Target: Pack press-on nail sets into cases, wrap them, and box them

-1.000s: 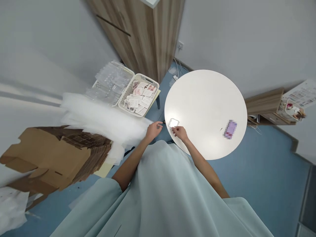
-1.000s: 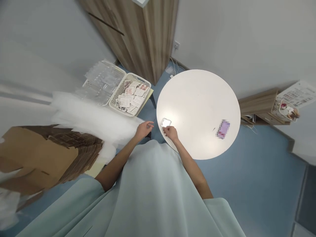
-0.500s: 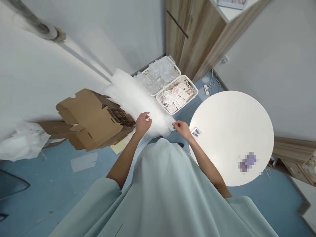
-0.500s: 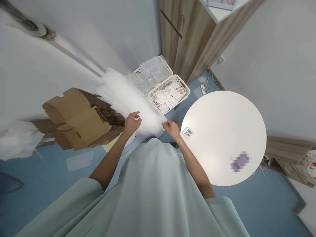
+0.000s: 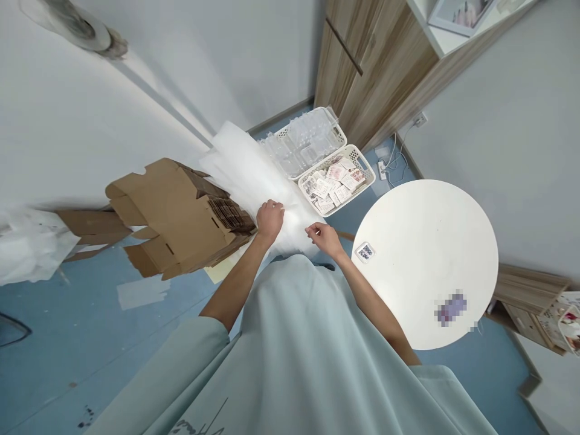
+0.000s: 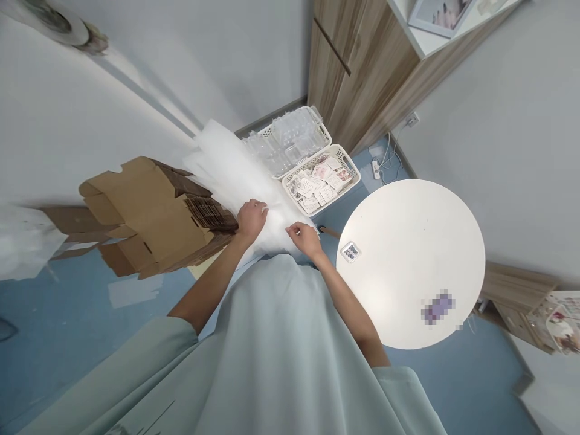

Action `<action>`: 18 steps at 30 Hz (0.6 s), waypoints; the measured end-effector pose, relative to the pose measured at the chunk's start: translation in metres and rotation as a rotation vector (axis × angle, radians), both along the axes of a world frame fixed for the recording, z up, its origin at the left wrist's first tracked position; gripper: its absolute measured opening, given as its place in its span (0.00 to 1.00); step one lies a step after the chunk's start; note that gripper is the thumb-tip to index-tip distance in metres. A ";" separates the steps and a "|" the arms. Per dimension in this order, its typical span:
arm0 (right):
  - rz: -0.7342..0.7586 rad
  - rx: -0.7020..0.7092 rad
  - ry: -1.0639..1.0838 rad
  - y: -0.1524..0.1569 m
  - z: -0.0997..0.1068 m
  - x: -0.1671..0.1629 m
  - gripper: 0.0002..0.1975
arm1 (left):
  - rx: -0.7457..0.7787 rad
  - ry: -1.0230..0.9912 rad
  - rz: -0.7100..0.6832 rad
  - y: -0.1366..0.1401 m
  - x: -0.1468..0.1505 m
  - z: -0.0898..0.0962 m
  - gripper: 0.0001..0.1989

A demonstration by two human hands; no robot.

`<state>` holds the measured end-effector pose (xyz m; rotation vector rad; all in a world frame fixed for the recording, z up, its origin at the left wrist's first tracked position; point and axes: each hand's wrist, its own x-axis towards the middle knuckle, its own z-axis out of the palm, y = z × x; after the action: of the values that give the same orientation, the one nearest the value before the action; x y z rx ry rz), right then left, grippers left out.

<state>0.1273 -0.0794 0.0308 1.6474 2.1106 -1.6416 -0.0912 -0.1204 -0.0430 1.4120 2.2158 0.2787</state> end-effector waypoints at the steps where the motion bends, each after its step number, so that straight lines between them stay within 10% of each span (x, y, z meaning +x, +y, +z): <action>1: 0.003 -0.008 -0.003 -0.001 0.000 0.001 0.11 | 0.005 0.015 -0.018 -0.001 0.000 0.002 0.19; 12: -0.176 0.224 0.210 0.005 0.007 0.008 0.26 | 0.358 -0.045 -0.013 -0.036 0.023 0.053 0.13; 18: -0.204 0.119 0.225 0.014 0.016 0.017 0.31 | 0.636 -0.169 -0.183 -0.057 0.067 0.099 0.09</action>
<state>0.1438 -0.0650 0.0468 1.8482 2.2461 -1.8746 -0.0238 -0.1776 0.0555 1.8107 1.9185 1.0647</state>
